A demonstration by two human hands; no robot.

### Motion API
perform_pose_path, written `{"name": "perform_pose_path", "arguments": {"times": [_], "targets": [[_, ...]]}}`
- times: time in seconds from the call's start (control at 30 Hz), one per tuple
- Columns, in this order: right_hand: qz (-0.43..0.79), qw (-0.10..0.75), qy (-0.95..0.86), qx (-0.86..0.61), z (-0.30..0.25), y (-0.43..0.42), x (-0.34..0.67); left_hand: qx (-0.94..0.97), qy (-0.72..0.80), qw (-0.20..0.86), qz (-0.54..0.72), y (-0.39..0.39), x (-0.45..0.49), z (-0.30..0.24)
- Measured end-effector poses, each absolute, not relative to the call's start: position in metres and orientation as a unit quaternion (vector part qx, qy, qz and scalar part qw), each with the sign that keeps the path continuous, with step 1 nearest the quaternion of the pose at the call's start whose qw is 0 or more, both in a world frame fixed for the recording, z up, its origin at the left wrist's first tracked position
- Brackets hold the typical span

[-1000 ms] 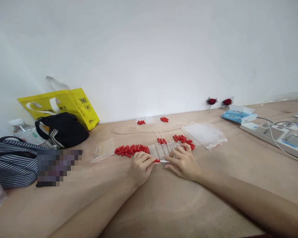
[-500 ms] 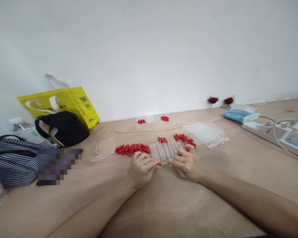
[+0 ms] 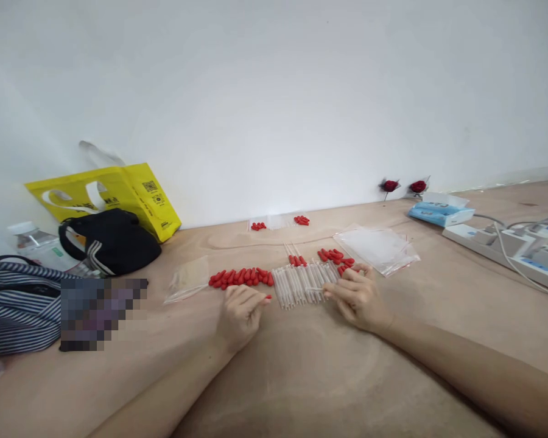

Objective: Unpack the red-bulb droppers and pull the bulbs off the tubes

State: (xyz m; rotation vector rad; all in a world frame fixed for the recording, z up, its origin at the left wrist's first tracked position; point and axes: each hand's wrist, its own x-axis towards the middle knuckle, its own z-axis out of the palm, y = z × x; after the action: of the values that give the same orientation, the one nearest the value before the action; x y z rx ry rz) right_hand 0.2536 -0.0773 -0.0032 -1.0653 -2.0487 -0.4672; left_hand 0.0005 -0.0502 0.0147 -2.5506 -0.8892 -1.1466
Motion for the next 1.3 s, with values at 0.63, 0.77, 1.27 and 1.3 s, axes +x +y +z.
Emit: {"name": "perform_pose_path", "arguments": {"times": [0.63, 0.77, 1.27, 1.3], "targets": [[-0.218, 0.254, -0.734, -0.59, -0.008, -0.057, 0.257, -0.675, -0.637, 0.035, -0.37, 0.024, -0.079, 0.018], [-0.2, 0.24, -0.751, -0.582, -0.006, -0.06, 0.258, -0.679, -0.64, 0.02, -0.359, 0.027, -0.076, 0.014], [-0.075, 0.169, -0.883, -0.431, 0.011, -0.063, 0.298, -0.671, -0.625, 0.109, -0.385, 0.019, -0.064, 0.036], [-0.075, 0.168, -0.884, -0.429, 0.01, -0.061, 0.299, -0.696, -0.613, 0.097, -0.361, 0.019, -0.055, 0.039]]}}
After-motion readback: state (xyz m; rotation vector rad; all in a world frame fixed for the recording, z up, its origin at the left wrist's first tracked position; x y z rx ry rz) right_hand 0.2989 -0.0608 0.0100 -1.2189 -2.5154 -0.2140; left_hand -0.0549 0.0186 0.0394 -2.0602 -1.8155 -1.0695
